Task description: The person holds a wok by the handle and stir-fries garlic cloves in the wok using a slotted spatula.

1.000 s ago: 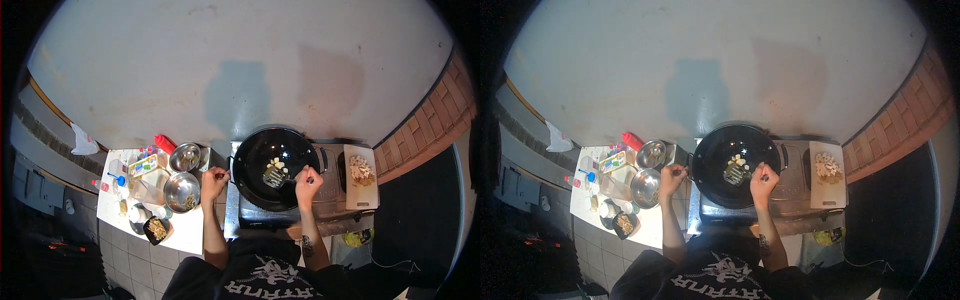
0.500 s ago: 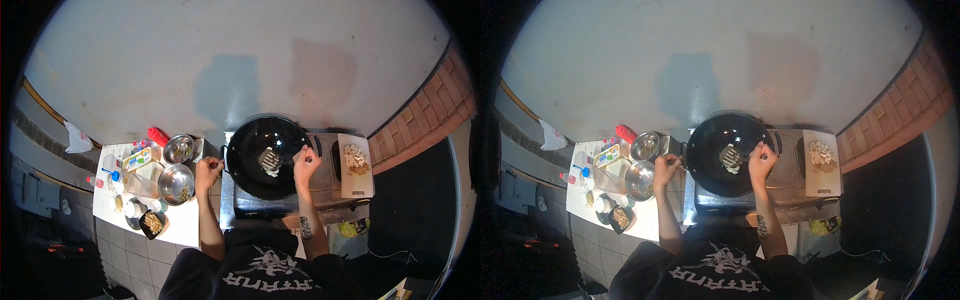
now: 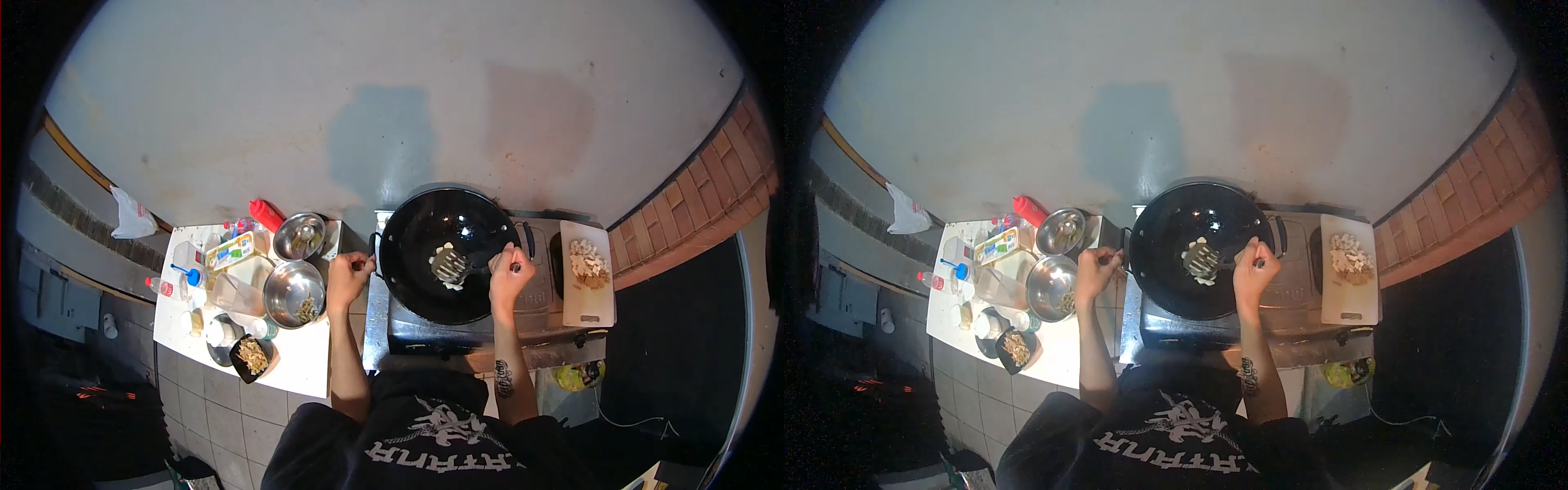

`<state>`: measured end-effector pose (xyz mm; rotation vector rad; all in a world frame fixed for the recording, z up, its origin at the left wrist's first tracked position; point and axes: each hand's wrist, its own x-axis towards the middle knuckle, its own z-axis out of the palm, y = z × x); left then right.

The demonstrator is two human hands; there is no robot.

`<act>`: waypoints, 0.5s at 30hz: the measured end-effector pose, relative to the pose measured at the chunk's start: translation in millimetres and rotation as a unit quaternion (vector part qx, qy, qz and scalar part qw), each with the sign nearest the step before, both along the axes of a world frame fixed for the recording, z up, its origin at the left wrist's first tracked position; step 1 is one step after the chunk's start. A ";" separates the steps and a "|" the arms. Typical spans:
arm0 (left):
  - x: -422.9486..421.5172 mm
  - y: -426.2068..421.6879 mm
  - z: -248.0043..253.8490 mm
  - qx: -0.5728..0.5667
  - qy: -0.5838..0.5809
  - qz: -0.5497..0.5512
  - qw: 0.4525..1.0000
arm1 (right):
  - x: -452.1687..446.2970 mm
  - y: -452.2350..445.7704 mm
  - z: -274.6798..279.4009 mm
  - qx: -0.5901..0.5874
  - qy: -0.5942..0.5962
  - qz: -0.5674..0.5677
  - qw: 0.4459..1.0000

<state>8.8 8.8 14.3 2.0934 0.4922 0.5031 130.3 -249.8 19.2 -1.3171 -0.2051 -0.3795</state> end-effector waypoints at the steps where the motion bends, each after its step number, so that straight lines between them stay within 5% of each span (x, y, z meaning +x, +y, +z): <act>1: 0.4 0.4 1.3 0.005 0.002 -0.004 1.000 | 1.0 -0.2 -2.4 0.000 0.001 0.002 1.000; 15: 0.4 -2.1 7.6 -0.012 0.003 -0.006 1.000 | -10.5 -23.2 -1.6 -0.006 -0.038 0.052 0.998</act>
